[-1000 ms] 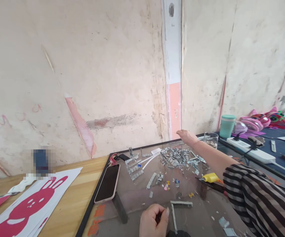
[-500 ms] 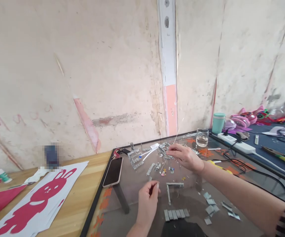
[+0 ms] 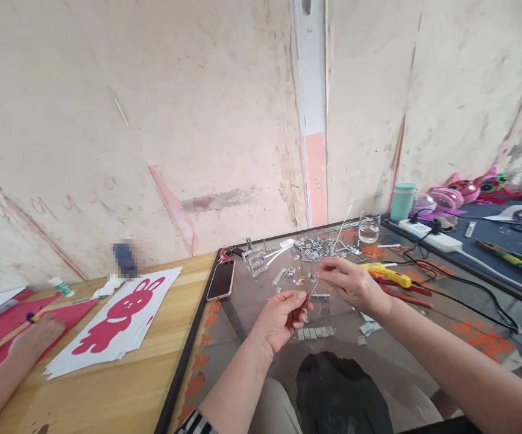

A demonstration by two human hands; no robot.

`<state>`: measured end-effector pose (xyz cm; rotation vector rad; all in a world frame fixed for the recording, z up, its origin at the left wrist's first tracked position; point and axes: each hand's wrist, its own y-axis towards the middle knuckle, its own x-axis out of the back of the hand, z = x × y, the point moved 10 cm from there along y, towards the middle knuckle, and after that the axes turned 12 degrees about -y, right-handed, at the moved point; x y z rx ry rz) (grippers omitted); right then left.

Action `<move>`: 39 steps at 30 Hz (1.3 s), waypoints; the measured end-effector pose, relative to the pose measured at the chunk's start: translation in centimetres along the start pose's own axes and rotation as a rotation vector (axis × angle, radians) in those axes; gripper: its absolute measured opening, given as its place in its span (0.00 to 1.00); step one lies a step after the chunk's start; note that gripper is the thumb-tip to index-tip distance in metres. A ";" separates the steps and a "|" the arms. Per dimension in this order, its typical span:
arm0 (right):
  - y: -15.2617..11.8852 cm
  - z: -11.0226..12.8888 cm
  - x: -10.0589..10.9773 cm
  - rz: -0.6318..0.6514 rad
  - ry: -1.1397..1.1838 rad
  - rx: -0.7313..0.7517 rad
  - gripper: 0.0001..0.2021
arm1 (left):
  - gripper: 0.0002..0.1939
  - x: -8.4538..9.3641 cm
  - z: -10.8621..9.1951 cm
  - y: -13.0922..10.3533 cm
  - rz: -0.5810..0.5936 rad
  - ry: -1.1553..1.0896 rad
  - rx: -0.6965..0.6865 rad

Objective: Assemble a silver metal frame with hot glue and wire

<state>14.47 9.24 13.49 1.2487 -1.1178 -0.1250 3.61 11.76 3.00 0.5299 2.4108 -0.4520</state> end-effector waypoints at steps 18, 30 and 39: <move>-1.4 -1.2 -0.7 0.002 0.054 -0.110 0.12 | 0.17 0.5 1.2 0.8 -0.039 0.251 -0.028; -6.2 -11.4 2.7 -0.304 0.027 -0.644 0.10 | 0.08 2.8 -1.3 0.1 -0.095 -0.068 -0.207; -6.4 -11.7 1.0 -0.123 0.085 -0.673 0.09 | 0.07 4.6 -3.6 0.0 -0.129 -0.193 -0.326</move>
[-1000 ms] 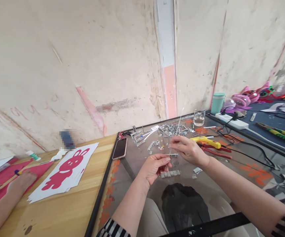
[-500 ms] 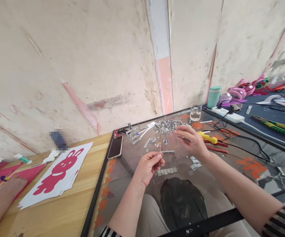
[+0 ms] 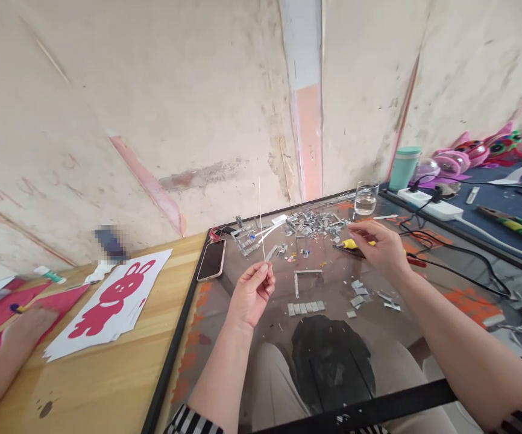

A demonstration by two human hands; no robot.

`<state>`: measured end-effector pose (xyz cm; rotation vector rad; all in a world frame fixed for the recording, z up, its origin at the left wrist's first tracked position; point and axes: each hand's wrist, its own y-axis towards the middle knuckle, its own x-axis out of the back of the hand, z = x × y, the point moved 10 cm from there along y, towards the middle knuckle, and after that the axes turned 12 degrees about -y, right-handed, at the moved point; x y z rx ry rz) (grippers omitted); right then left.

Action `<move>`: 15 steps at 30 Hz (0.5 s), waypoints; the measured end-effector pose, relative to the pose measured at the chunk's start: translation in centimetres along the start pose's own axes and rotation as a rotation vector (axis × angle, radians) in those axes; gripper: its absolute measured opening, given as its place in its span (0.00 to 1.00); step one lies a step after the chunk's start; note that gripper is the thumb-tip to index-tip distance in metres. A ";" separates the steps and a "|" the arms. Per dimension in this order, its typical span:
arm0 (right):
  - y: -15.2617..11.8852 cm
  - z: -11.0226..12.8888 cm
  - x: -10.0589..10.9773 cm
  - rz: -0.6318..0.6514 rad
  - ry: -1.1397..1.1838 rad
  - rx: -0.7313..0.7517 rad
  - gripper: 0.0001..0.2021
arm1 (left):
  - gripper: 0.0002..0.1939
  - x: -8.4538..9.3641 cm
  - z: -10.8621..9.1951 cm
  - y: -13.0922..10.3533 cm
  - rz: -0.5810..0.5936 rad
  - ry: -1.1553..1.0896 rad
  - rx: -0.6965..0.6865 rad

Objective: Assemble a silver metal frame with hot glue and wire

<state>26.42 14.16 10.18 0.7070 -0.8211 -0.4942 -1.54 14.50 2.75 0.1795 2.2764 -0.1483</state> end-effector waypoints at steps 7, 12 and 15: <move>-4.3 10.2 -5.2 0.428 0.091 0.377 0.06 | 0.07 0.1 -0.9 0.3 0.016 -0.012 -0.043; -10.5 17.4 -9.0 0.704 -0.161 0.830 0.09 | 0.08 0.3 -1.0 0.4 0.023 -0.002 -0.063; -12.2 18.1 -11.2 0.806 -0.317 0.859 0.09 | 0.09 0.3 -1.0 0.4 0.023 -0.006 -0.064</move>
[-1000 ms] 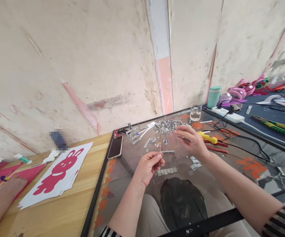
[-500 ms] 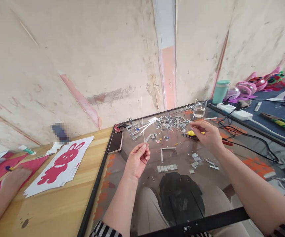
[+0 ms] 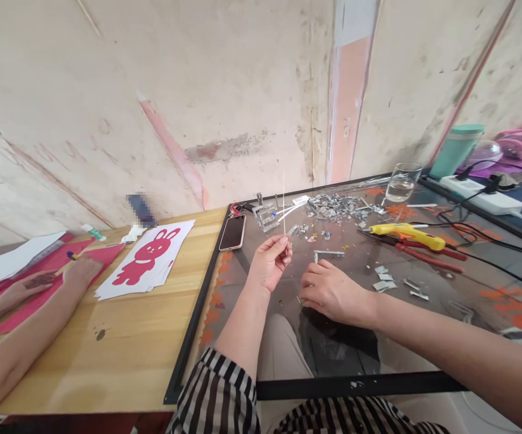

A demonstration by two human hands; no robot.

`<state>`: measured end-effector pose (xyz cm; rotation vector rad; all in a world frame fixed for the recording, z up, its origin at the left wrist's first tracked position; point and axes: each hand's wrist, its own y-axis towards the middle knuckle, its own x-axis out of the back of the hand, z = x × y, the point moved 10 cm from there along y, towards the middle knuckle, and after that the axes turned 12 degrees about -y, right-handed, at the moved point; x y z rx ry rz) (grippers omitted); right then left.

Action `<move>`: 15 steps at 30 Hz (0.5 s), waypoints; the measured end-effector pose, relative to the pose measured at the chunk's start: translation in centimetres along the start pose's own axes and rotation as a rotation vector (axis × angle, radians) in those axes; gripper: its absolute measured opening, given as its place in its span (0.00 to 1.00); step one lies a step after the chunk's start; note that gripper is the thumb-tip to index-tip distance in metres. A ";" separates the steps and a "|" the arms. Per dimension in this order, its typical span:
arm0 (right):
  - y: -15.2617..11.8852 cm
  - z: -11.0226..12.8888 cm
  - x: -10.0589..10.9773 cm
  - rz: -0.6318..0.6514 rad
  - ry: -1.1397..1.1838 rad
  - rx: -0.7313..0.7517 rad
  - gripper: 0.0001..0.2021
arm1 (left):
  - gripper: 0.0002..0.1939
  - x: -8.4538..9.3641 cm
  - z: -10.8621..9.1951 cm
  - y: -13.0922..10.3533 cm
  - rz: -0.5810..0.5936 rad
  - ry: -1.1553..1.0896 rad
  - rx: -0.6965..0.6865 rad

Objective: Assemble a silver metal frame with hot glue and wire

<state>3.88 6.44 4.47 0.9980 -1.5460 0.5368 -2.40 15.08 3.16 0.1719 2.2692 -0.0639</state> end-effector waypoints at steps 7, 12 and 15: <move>1.5 0.6 -2.0 0.085 -0.041 -0.085 0.08 | 0.09 -0.2 0.0 -0.1 0.013 -0.013 0.008; 1.7 0.7 -2.4 0.118 -0.028 -0.102 0.08 | 0.08 -0.3 0.1 -0.1 0.024 -0.026 0.010; 1.6 0.4 -2.4 0.137 -0.003 -0.118 0.07 | 0.08 -0.3 0.0 -0.1 0.024 -0.030 0.013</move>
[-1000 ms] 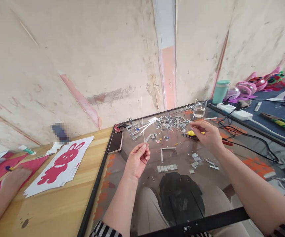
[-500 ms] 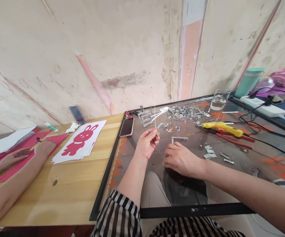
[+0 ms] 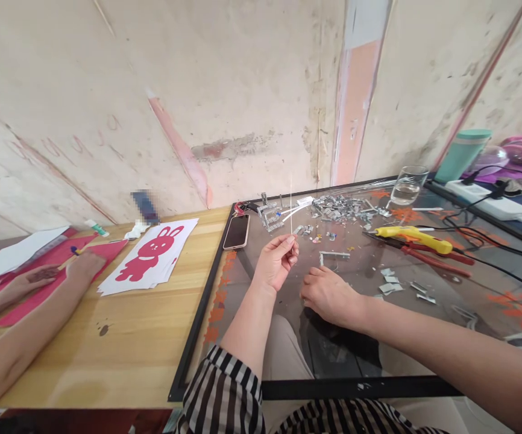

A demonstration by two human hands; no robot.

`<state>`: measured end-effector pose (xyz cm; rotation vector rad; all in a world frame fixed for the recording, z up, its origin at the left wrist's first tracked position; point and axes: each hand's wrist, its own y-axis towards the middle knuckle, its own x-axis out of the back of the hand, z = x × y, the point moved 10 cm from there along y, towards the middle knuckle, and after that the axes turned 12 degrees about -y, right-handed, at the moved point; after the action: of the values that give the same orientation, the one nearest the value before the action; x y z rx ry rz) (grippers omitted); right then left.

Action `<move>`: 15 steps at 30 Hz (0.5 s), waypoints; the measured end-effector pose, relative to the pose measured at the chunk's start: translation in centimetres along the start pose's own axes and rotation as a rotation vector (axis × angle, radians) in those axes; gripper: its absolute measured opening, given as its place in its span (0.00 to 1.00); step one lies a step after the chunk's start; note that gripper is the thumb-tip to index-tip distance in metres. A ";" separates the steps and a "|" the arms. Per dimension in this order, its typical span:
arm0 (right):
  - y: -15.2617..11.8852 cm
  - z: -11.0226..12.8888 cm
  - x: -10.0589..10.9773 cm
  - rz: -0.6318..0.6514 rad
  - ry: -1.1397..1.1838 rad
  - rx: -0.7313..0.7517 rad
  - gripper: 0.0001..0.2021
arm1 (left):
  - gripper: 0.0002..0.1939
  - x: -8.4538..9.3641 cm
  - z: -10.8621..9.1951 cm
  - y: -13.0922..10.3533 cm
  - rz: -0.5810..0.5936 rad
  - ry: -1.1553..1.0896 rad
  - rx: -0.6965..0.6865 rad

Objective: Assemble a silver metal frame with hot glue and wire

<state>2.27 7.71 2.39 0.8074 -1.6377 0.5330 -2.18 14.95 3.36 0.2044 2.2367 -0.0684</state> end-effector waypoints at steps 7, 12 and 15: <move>-0.4 -0.3 0.2 0.022 0.082 0.022 0.05 | 0.10 -0.1 0.0 -0.1 -0.013 0.000 0.011; -1.0 -0.9 1.5 -0.021 0.119 0.014 0.05 | 0.10 0.0 0.1 -0.1 -0.011 -0.003 0.016; -1.1 -3.2 2.4 -0.068 0.126 -0.040 0.05 | 0.10 0.4 0.0 0.0 -0.027 -0.003 0.005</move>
<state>5.01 8.77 5.39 0.7811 -1.4961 0.4919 -2.41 15.01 3.01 0.1765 2.2369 -0.0888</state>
